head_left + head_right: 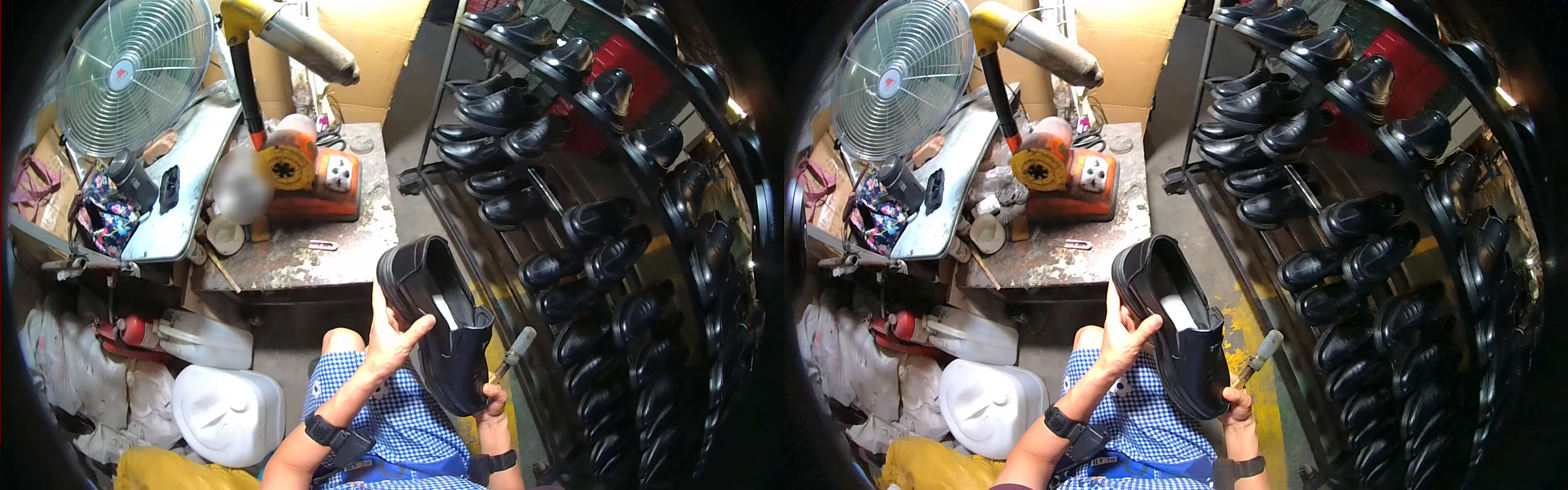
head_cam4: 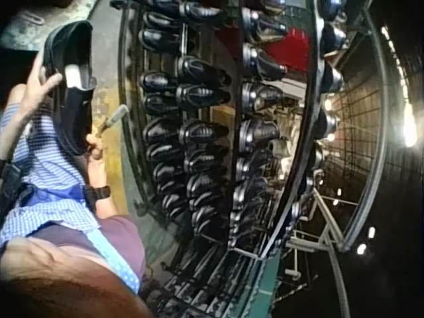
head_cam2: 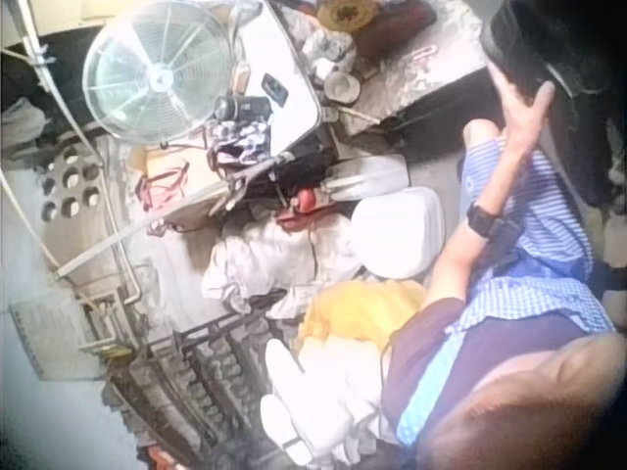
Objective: Inspecting finished black shoes from a production rack and using a small brush to clean the surfaces.
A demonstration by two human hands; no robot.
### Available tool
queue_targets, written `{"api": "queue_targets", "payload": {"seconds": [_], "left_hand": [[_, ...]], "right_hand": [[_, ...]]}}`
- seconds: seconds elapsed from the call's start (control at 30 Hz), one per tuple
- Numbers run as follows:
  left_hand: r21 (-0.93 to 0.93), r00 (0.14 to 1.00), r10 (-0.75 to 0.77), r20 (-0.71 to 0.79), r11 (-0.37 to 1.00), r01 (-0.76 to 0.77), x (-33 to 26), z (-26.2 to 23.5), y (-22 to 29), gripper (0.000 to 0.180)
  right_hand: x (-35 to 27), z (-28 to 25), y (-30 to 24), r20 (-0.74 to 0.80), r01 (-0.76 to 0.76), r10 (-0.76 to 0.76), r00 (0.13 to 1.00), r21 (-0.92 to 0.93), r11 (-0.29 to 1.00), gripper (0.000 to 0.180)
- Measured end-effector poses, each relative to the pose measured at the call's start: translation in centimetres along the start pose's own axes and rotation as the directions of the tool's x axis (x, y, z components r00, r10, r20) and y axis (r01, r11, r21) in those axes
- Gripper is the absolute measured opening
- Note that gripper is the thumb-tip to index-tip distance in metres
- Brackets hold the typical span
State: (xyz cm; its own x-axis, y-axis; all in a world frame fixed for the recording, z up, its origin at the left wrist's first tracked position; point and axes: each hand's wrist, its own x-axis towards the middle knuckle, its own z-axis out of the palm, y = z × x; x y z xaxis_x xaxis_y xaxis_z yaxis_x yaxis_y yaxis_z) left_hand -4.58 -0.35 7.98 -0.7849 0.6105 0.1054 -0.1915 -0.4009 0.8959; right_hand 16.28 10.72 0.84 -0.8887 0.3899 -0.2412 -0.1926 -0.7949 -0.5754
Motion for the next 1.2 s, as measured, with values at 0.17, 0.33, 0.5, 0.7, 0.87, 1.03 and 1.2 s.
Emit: {"api": "queue_targets", "payload": {"seconds": [0.17, 0.33, 0.5, 0.7, 0.87, 1.03, 1.2], "left_hand": [[-0.175, 0.997, -0.049, -0.064, 0.984, 0.037, -0.3, -0.8, 1.0, 0.058], [-0.082, 0.959, -0.236, -0.156, 0.971, 0.226, -1.1, -1.8, -0.6, 0.054], [0.121, 0.972, -0.190, -0.135, 0.971, 0.207, -3.8, -1.9, -4.0, 0.044], [0.780, 0.913, 0.284, 0.293, 0.482, -0.400, -4.8, -1.8, -5.2, 0.021], [0.782, 0.917, 0.300, 0.262, 0.491, -0.384, -4.5, -2.4, -4.9, 0.019], [0.793, 0.905, 0.344, 0.251, 0.462, -0.396, -4.6, -2.4, -5.1, 0.019], [0.785, 0.923, 0.302, 0.237, 0.500, -0.366, -4.6, -2.1, -5.2, 0.017]], "right_hand": [[-0.2, 0.5, 1.8, -0.100, -0.032, 0.050, 0.994, 0.171, 0.985, 0.061], [0.6, 3.2, 0.8, -0.126, 0.081, -0.087, 0.988, -0.052, 0.995, 0.056], [2.1, 6.7, -1.7, -0.177, 0.390, -0.485, 0.856, -0.395, 0.832, 0.054], [6.4, 8.0, -5.8, -0.151, 0.644, -0.815, 0.560, -0.539, 0.543, 0.045], [14.4, 7.2, -10.1, -0.093, 0.655, -0.983, 0.161, -0.735, 0.177, 0.052], [22.9, 4.8, -15.3, -0.230, 0.561, -0.973, 0.031, -0.802, 0.208, 0.056], [27.0, 5.3, -21.1, -0.327, 0.506, -0.867, 0.375, -0.712, 0.487, 0.079]]}}
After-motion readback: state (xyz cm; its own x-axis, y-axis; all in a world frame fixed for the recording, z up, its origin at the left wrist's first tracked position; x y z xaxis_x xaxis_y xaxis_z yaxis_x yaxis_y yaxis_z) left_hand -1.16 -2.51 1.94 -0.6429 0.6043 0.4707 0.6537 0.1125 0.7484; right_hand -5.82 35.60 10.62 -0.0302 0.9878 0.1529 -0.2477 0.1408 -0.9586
